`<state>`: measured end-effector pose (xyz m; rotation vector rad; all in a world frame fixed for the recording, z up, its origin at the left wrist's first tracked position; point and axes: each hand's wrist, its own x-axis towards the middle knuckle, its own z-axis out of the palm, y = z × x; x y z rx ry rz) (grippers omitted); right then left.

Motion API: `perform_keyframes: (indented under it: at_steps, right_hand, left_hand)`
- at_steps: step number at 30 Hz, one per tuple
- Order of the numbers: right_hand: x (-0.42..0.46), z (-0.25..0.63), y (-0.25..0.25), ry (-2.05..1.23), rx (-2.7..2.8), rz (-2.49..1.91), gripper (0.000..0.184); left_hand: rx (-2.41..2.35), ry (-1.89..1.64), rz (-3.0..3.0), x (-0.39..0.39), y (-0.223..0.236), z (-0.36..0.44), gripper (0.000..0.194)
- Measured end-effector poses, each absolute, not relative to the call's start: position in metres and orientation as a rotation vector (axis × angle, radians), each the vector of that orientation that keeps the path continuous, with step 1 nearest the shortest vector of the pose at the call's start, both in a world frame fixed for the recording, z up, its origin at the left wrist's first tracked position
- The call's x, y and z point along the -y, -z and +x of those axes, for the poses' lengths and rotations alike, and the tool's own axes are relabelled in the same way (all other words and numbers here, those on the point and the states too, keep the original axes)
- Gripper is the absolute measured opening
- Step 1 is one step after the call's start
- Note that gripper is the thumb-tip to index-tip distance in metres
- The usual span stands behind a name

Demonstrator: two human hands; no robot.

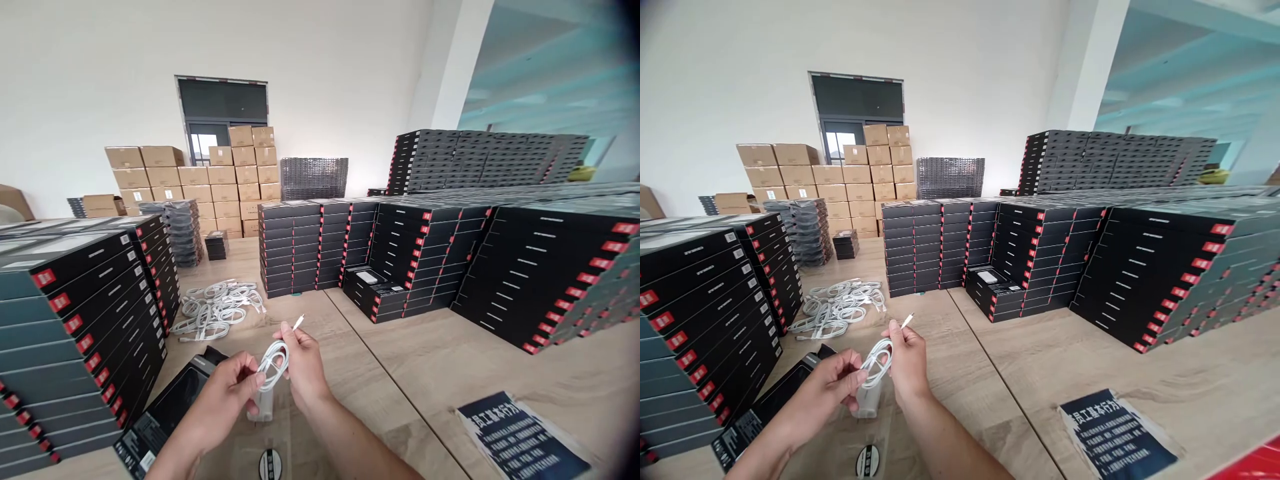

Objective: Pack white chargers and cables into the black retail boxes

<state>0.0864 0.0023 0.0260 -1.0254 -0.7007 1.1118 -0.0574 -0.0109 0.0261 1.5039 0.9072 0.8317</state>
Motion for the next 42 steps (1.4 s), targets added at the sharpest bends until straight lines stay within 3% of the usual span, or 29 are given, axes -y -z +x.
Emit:
perform_keyframes:
  at_steps: [9,19,26,31,36,40,42]
  right_hand:
    - [-0.006,0.089,-0.021,-1.173,0.574,-1.023,0.041]
    - [-0.006,0.088,-0.021,-1.143,0.578,-0.966,0.042]
    - [-0.001,0.078,-0.02,-0.989,0.744,-0.989,0.047]
    - [0.004,0.071,-0.018,-1.036,0.786,-0.942,0.041]
    - [-0.007,0.088,-0.019,-0.969,0.757,-0.888,0.037]
    - [-0.007,0.102,-0.027,-1.085,0.844,-0.845,0.037]
    - [-0.001,0.104,-0.034,-1.167,1.037,-0.767,0.035]
  left_hand:
    - [-0.76,-0.735,1.524,0.014,-0.028,-0.056,0.032]
    - [-0.851,-0.912,1.474,0.012,-0.021,-0.051,0.028]
    - [-1.239,-1.273,1.59,0.002,-0.012,-0.052,0.027]
    - [-1.704,-1.301,1.922,0.002,-0.015,-0.058,0.018]
    - [-1.317,-1.102,2.219,0.013,-0.017,-0.058,0.016]
    - [-1.262,-1.388,1.759,0.011,-0.025,-0.06,0.032]
    - [-1.17,-1.326,1.377,0.007,-0.029,-0.062,0.042]
